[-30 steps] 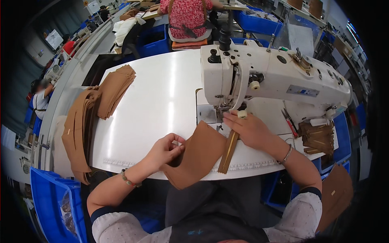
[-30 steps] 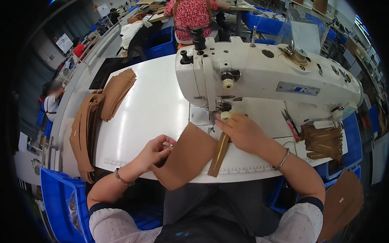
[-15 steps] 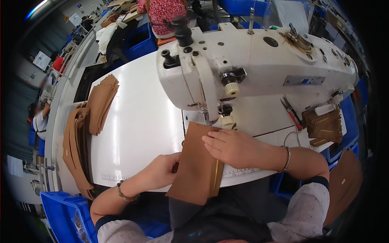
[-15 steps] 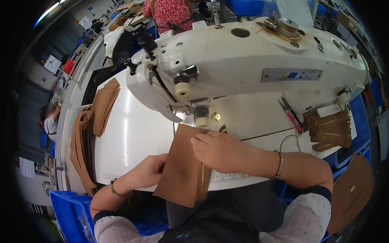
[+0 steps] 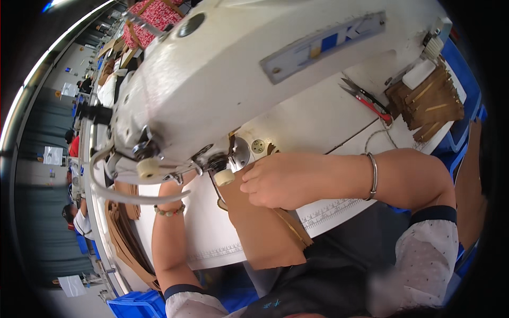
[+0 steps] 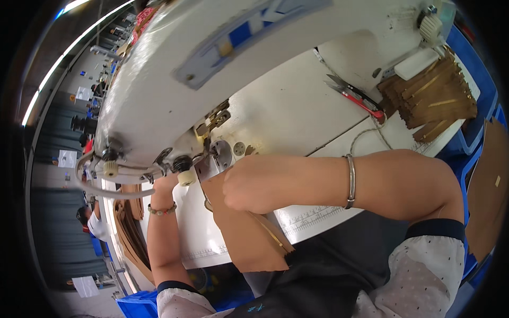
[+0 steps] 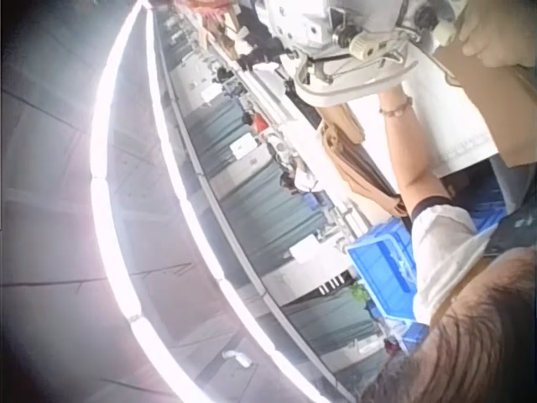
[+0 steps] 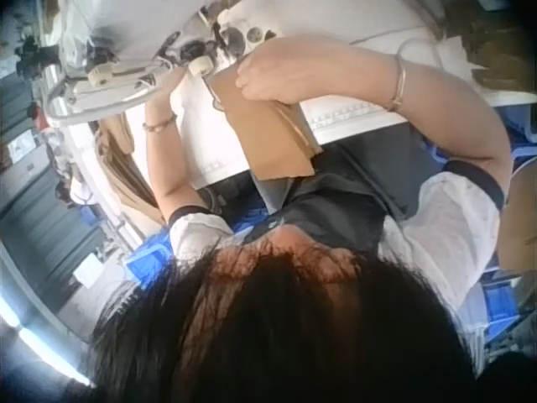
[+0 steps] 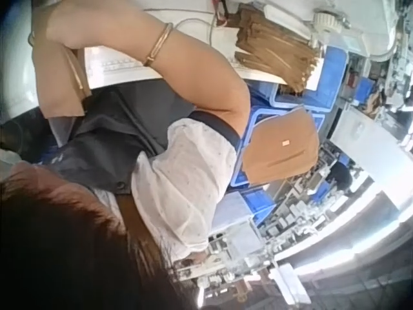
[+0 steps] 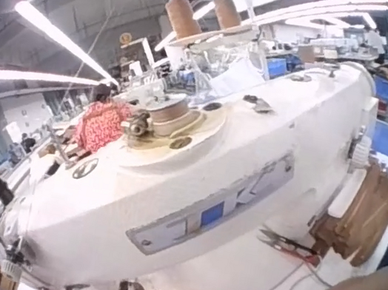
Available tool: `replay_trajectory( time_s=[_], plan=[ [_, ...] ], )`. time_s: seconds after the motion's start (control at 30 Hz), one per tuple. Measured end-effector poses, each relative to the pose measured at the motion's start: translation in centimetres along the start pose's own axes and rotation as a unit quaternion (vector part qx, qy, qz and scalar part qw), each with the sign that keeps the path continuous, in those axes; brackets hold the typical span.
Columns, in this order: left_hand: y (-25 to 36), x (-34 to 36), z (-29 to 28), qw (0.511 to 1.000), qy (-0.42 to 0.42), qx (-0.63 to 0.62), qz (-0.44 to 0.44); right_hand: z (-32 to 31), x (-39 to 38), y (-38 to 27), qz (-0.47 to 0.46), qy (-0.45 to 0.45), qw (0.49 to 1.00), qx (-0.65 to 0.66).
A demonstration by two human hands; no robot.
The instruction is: The recorder is using an industrial sewing machine to stitch a zipper onto leather pieces for bag manufacturing.
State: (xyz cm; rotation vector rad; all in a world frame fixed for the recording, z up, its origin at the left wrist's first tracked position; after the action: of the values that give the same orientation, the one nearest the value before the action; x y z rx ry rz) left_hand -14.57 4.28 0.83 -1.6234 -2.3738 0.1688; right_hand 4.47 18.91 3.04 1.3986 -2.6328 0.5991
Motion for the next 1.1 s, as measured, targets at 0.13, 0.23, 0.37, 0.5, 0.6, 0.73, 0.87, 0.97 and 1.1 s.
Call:
replay_trajectory(
  time_s=[0.13, 0.23, 0.37, 0.5, 0.6, 0.73, 0.87, 0.97, 1.1],
  plan=[
    [-1.1, -0.7, 1.4, 0.989, -0.103, -0.062, -0.088, 0.3, 0.0, 0.0, 0.001, 0.028, 1.0, -0.01],
    [-1.6, -0.9, 2.2, 0.975, -0.151, -0.083, -0.142, 0.4, 0.0, -0.2, -0.009, 0.064, 0.997, -0.038],
    [-1.8, -1.3, 3.4, 0.963, -0.186, -0.083, -0.176, 0.8, 0.2, -0.3, -0.015, 0.066, 0.997, -0.047],
    [-1.9, -1.7, 4.0, 0.957, -0.205, -0.081, -0.188, 0.4, 0.0, -0.5, -0.021, 0.086, 0.995, -0.054],
    [-2.0, -1.9, 4.0, 0.953, -0.218, -0.077, -0.196, 0.3, 0.0, -0.5, -0.018, 0.084, 0.995, -0.055],
    [-2.1, -2.5, 4.4, 0.948, -0.236, -0.07, -0.201, 0.2, 0.0, -0.5, -0.018, 0.095, 0.993, -0.062],
    [-2.7, -3.1, 5.3, 0.939, -0.26, -0.063, -0.216, 0.6, 0.1, -0.4, -0.015, 0.074, 0.995, -0.058],
    [-1.9, -2.1, 5.4, 0.934, -0.291, -0.046, -0.2, 0.9, 0.1, -0.4, -0.014, 0.05, 0.997, -0.06],
    [2.0, 0.4, 1.8, 0.939, -0.251, -0.18, -0.149, 0.8, -0.1, -0.3, -0.015, 0.044, 0.997, -0.061]
  ],
)
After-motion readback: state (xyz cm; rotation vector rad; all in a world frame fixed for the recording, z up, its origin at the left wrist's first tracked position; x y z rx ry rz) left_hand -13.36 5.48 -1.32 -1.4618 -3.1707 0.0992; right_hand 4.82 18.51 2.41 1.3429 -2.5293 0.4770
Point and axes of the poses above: each hand's wrist, its own x-axis towards the middle knuckle, its own z-axis out of the palm, y = z × x, the point moved 7 cm from there along x, towards the middle knuckle, and after that the axes turned 11 degrees about -z, right-handed, at the moved point
